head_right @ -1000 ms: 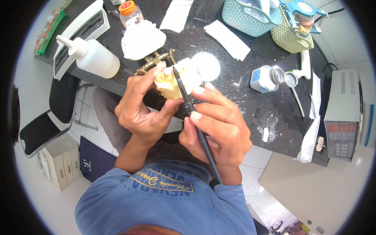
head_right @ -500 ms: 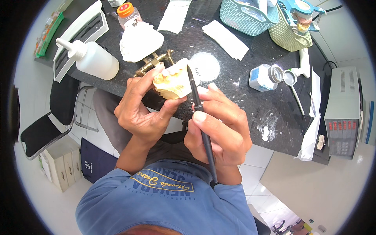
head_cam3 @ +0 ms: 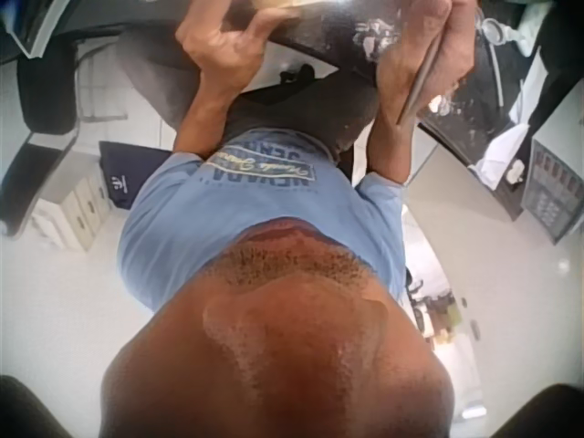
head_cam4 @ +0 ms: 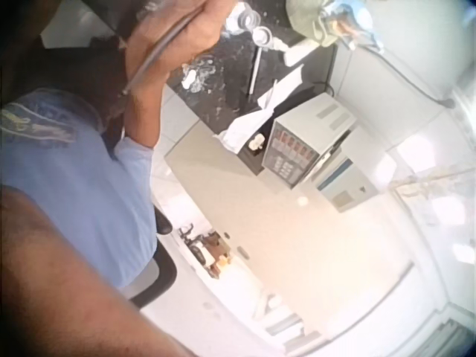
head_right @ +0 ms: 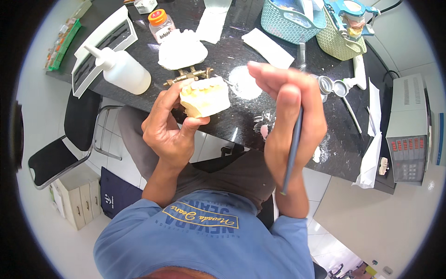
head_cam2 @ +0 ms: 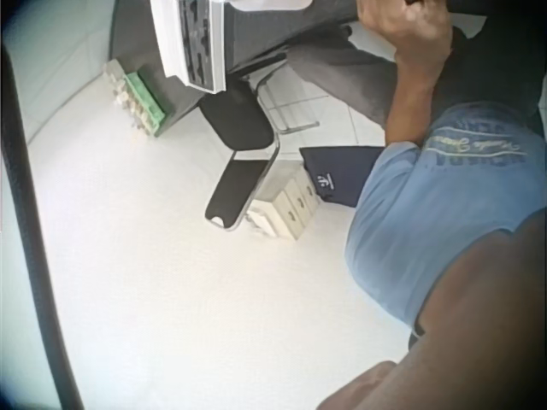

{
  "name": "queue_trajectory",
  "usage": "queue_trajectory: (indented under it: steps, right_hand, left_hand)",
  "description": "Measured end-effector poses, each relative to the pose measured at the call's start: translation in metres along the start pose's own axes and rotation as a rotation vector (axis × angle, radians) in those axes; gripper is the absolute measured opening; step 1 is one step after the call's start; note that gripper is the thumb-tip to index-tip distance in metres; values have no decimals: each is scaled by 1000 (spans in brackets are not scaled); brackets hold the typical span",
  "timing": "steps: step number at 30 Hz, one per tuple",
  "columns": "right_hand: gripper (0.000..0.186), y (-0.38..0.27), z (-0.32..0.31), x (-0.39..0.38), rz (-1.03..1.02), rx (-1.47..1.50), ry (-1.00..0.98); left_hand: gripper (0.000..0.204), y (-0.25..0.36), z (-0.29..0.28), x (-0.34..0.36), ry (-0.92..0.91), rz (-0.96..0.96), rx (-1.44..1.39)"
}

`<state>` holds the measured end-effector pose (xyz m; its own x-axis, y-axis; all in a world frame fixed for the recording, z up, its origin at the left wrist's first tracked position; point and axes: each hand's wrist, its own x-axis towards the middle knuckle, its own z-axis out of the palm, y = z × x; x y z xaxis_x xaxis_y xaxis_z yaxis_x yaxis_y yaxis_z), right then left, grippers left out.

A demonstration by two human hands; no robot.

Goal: The person applies a liquid to the teeth of a dental cast using a brush and fits the upper and lower components of the cast together.

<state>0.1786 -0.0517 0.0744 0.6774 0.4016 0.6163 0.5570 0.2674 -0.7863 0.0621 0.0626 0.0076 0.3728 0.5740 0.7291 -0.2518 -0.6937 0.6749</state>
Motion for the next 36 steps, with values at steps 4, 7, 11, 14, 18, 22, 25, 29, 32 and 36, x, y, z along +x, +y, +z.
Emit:
queue_trajectory:
  steps: [4, 7, 11, 14, 18, 22, 25, 29, 32, 36]
  right_hand:
    - [30, 5, 7, 38, 142, -92, -232]
    - [33, 25, 14, 60, 49, -376, -472]
    - [40, 33, 30, 72, 67, -326, -613]
    - [45, 13, 34, 79, 302, -343, -733]
    - [38, -9, 26, 73, 525, -96, -722]
    - [38, -15, 11, 59, 652, 156, -698]
    - [38, -34, -1, 41, 739, 191, -649]
    - [49, -66, -7, 4, 740, 232, -525]
    - [56, -66, -7, -29, 566, 176, -334]
    - [60, -65, -7, -63, 430, 109, -203]
  left_hand:
    - [56, -1, -7, -2, 23, -38, -129]
    - [58, 5, -8, -2, 20, -79, -233]
    - [60, 14, -17, -5, 23, -92, -364]
    - [61, 22, -25, -5, 20, -104, -492]
    - [65, 33, -40, -3, -2, -162, -639]
    - [69, 30, -56, -4, -95, -147, -730]
    - [70, 32, -66, -8, -58, -171, -703]
    - [62, 41, -59, -23, 121, -364, -1000]
    - [61, 55, -53, -34, 148, -458, -1066]
    - [73, 76, -45, -51, 352, -719, -1360]
